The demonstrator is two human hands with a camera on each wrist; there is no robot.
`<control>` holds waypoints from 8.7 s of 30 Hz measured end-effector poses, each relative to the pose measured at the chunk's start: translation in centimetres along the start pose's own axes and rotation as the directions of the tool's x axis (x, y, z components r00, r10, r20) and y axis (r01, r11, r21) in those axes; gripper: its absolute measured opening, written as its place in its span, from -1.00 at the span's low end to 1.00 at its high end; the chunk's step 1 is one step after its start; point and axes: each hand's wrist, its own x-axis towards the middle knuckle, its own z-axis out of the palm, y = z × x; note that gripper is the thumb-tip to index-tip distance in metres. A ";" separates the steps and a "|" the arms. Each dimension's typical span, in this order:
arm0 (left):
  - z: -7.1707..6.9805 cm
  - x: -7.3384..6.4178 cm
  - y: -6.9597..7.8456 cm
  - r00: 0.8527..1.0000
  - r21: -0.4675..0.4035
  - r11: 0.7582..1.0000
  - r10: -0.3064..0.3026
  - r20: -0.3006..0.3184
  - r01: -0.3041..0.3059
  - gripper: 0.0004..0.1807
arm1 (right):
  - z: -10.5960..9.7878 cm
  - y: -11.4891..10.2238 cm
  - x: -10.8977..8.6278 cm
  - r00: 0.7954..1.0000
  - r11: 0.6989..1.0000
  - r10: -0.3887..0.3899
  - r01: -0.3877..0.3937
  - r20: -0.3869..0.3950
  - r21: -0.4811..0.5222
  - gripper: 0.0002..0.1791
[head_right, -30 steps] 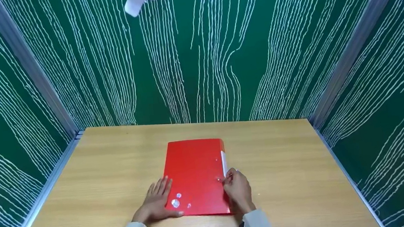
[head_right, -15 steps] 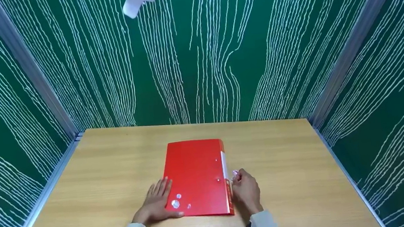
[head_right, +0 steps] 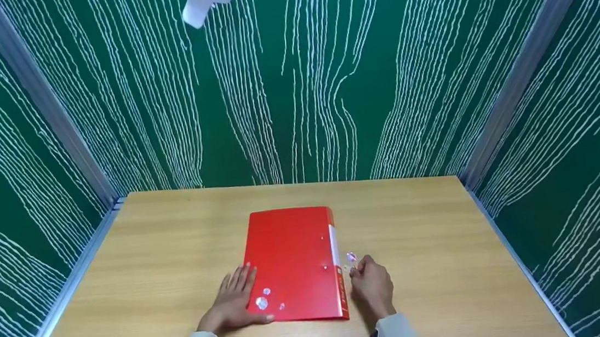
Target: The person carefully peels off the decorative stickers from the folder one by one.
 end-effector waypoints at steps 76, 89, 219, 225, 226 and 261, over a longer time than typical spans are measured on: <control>1.1 0.9 -0.9 0.999 0.004 1.000 -0.027 0.020 0.027 0.43 | 0.1 1.8 1.2 0.993 0.994 0.099 -0.102 -0.066 -0.045 -0.79; 1.9 1.2 -1.4 1.000 0.006 1.000 -0.019 -0.009 0.019 0.44 | 0.0 1.8 1.0 0.992 0.991 0.124 -0.126 -0.032 -0.042 -0.79; 1.7 0.5 -1.1 1.000 -0.060 0.998 -0.015 -0.001 0.015 0.42 | 8.0 -8.8 -5.1 0.816 0.866 -0.488 0.498 0.311 0.052 -0.94; 0.9 0.1 -0.6 1.000 -0.040 0.999 -0.011 -0.007 0.010 0.41 | 7.8 -9.3 -5.3 0.832 0.885 -0.435 0.466 0.344 -0.007 -0.95; 0.6 0.0 -0.4 1.000 -0.041 0.999 -0.010 -0.007 0.009 0.40 | 7.8 -9.4 -5.3 0.833 0.887 -0.428 0.462 0.350 -0.015 -0.95; 1.1 -0.1 -0.6 1.000 -0.047 0.999 0.020 -0.021 -0.021 0.40 | 8.0 -9.1 -5.6 0.827 0.878 -0.441 0.478 0.348 -0.024 -0.91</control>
